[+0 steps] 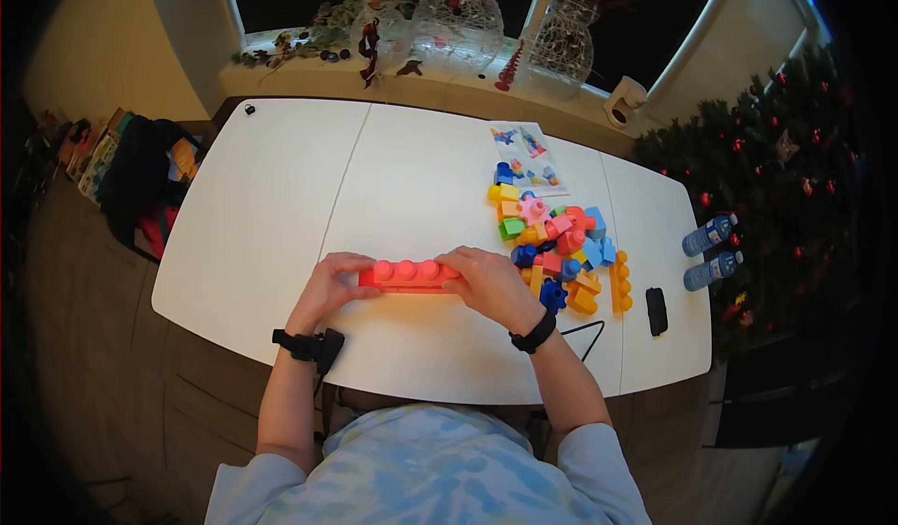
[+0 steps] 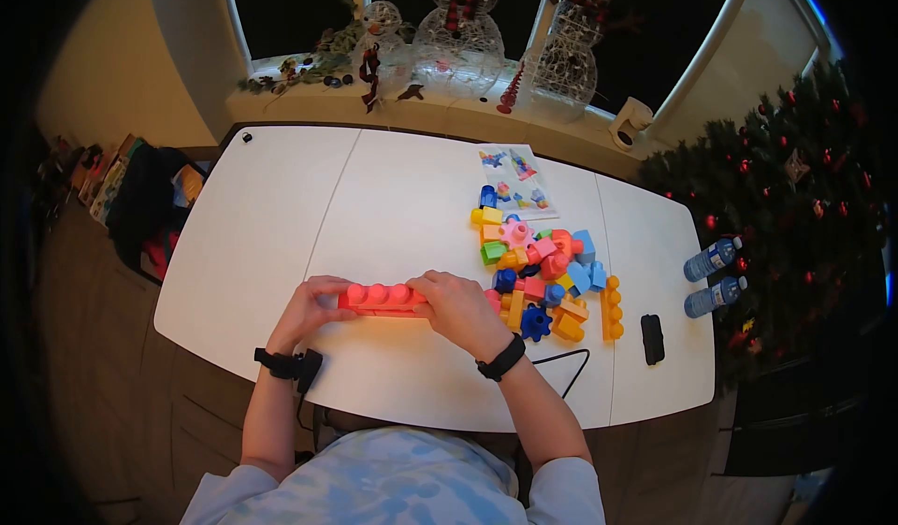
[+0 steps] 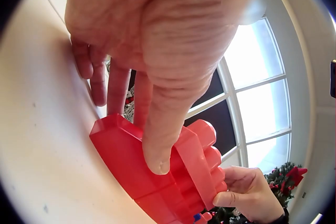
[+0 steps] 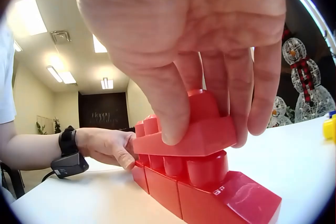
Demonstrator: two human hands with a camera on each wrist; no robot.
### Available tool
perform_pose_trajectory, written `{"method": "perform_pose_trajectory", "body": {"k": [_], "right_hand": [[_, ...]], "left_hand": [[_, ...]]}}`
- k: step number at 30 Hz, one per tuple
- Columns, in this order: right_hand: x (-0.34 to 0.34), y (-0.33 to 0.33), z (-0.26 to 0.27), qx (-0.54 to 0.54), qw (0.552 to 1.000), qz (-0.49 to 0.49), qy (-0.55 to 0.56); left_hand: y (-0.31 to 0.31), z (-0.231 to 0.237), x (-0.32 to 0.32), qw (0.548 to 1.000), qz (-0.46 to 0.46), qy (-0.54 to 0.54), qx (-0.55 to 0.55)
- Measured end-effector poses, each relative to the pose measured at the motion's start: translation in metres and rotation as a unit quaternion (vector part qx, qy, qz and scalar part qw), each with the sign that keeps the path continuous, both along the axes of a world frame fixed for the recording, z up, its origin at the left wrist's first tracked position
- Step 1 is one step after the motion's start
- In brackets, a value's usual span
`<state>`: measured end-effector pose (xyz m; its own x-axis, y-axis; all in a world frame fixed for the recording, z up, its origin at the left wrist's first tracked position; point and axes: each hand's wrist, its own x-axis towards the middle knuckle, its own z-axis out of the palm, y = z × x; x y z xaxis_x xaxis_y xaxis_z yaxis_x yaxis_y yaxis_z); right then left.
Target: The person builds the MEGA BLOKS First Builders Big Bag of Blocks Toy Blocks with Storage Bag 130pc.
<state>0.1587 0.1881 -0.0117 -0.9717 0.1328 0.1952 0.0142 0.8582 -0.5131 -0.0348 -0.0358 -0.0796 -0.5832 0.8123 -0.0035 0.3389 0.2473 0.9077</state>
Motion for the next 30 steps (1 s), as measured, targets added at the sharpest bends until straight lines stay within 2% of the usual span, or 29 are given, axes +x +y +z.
{"method": "perform_pose_trajectory", "body": {"k": [7,9,13,16,21,26,30], "right_hand": [[0.000,-0.003,-0.013,-0.006,1.000,-0.011,-0.029],[-0.001,-0.004,-0.014,-0.004,1.000,-0.013,-0.027],[-0.001,-0.007,-0.017,0.012,0.999,-0.022,-0.026],[-0.002,-0.008,-0.023,0.023,0.999,-0.023,-0.016],[-0.001,-0.011,-0.023,0.015,0.999,-0.035,-0.003],[0.001,-0.008,-0.024,0.003,0.999,-0.041,-0.018],[0.014,0.006,-0.012,-0.055,0.998,-0.013,-0.036]], "left_hand": [[0.001,0.017,0.005,1.000,-0.011,0.009,-0.017],[0.004,0.028,0.011,0.998,0.005,-0.060,0.018],[0.008,0.030,0.017,0.998,-0.014,-0.035,0.057],[0.012,0.029,0.019,1.000,0.008,0.010,0.028],[0.013,0.038,0.021,0.998,0.022,-0.060,-0.013],[0.013,0.034,0.021,0.998,0.026,-0.057,-0.009],[0.014,0.034,0.023,0.998,0.028,-0.051,-0.011]]}}
